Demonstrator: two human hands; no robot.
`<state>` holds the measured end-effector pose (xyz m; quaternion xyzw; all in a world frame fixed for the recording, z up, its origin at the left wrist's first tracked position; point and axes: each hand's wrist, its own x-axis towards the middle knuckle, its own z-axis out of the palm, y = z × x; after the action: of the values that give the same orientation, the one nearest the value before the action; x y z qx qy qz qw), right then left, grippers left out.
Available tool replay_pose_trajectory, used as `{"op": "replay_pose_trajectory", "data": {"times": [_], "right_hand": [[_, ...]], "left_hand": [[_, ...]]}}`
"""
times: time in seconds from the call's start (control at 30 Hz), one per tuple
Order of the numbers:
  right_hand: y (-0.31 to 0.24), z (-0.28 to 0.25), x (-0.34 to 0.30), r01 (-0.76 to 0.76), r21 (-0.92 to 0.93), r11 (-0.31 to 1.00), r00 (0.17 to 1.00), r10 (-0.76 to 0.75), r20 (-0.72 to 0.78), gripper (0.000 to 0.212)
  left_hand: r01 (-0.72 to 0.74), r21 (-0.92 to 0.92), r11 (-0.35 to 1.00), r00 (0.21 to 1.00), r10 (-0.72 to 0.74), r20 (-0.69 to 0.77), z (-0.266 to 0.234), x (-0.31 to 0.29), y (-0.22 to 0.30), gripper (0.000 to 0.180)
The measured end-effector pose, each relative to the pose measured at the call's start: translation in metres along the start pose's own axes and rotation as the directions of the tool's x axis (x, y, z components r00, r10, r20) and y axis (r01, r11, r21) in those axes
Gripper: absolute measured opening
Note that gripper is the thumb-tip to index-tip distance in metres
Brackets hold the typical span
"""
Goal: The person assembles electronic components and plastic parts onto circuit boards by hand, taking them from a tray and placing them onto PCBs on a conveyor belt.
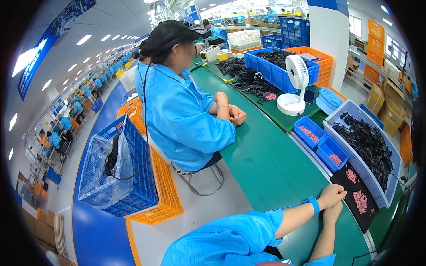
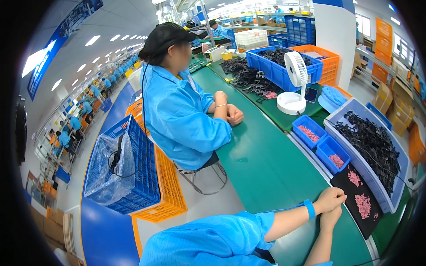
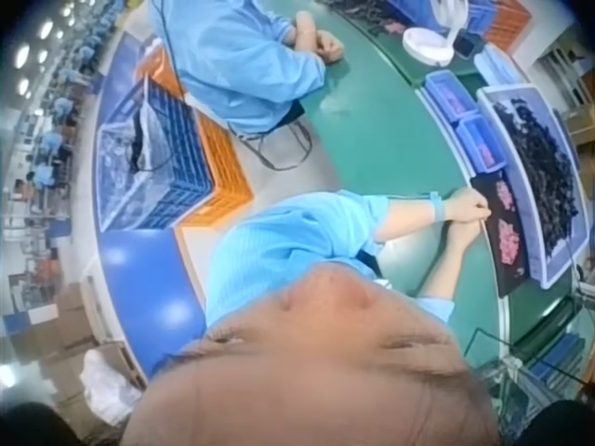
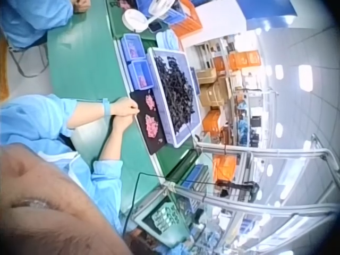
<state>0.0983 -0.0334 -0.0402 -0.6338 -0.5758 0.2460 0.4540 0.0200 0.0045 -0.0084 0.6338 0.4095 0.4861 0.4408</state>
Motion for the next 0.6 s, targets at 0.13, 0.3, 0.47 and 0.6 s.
{"op": "replay_pose_trajectory", "data": {"times": [0.13, 0.3, 0.47, 0.6], "right_hand": [[-0.015, 0.001, -0.008, 0.037, -0.05, 0.998, 0.999, -0.038, -0.037, 0.027], [-0.004, -0.013, -0.004, 0.089, -0.125, 0.988, 0.996, -0.09, 0.0, 0.027], [-0.051, 0.004, -0.013, 0.074, -0.209, 0.975, 0.994, -0.055, 0.098, 0.026], [-0.021, -0.002, -0.006, 0.156, -0.227, 0.961, 0.987, -0.161, -0.004, 0.022]], "left_hand": [[-0.009, 0.003, 1.0, 1.0, 0.009, -0.017, -0.001, -0.004, -0.001, 0.029], [-0.041, 0.002, 0.999, 0.999, 0.041, 0.019, 0.007, -0.002, 0.004, 0.028], [0.015, 0.047, 0.999, 1.0, -0.016, 0.021, -0.023, -0.005, -0.002, 0.028], [0.021, -0.058, 0.998, 0.997, -0.017, 0.076, -0.005, 0.003, -0.006, 0.026]]}}
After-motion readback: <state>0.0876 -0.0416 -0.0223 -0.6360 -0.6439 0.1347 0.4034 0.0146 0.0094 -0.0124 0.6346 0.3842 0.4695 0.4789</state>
